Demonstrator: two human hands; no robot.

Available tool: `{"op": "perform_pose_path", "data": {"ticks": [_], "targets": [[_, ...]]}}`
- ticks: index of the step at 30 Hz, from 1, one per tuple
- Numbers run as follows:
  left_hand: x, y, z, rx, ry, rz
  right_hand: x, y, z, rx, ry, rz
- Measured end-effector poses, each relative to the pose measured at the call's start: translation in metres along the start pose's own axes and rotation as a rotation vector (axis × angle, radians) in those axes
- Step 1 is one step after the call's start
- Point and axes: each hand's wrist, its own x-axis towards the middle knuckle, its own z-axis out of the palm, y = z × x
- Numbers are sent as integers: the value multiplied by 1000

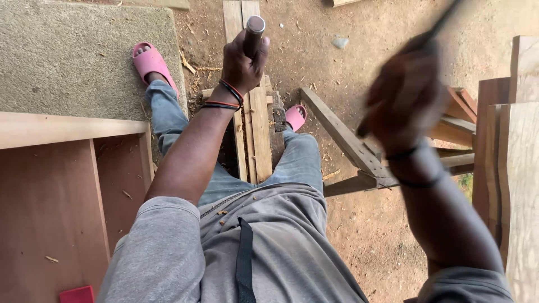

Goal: Using a hammer and a chisel to carve out a slot in a wooden beam.

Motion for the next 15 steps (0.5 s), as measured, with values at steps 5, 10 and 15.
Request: {"op": "perform_pose_path", "data": {"ticks": [5, 10, 15], "targets": [[-6, -15, 4, 10, -7, 100, -37, -12, 39, -889, -645, 543], [-8, -3, 1, 216, 135, 363, -25, -21, 26, -847, -606, 590], [-6, -2, 1, 17, 19, -65, -7, -37, -10, -333, -224, 350]]}}
